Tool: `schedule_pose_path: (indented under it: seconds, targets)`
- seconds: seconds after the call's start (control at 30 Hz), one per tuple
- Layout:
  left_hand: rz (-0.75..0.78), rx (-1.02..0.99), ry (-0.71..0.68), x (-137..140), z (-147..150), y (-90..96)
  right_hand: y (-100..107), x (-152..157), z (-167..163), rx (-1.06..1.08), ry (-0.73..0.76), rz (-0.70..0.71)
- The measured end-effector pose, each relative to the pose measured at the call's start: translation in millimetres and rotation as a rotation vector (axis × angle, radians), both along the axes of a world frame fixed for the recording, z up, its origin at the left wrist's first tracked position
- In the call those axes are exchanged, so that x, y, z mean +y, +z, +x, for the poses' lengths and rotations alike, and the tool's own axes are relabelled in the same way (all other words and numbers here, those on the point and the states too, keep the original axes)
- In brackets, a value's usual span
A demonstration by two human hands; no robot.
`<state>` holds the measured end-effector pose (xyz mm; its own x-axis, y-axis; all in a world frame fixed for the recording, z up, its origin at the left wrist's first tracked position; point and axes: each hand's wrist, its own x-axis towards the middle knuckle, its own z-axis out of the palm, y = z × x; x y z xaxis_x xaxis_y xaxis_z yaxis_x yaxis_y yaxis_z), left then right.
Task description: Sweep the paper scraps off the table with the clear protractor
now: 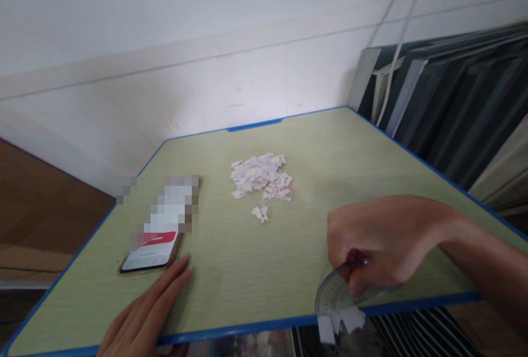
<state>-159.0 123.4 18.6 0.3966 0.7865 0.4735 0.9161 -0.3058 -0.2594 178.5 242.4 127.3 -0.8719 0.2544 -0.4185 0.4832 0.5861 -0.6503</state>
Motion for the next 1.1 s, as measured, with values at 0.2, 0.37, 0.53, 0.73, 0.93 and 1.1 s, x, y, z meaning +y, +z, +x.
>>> schedule_pose_path:
  seconds: [0.2,0.37,0.53,0.73,0.93,1.1]
  targets:
    - [0.037,0.056,-0.083,1,-5,-2.4,-4,8,4,0.045,-0.058,0.066]
    - [0.012,0.072,-0.076,1,-4,-0.6,-6,9,2,-0.028,-0.047,0.128]
    - [0.022,0.041,-0.031,1,2,0.7,-7,8,2,0.005,-0.111,0.140]
    - [0.022,0.016,-0.031,0,9,2.3,-23,23,-2,0.122,-0.451,0.461]
    - [0.026,0.022,-0.014,-1,8,1.3,-33,31,-11,0.082,-0.590,0.492]
    - [0.042,0.027,-0.046,-1,9,1.6,-31,22,-22,0.071,-0.534,0.443]
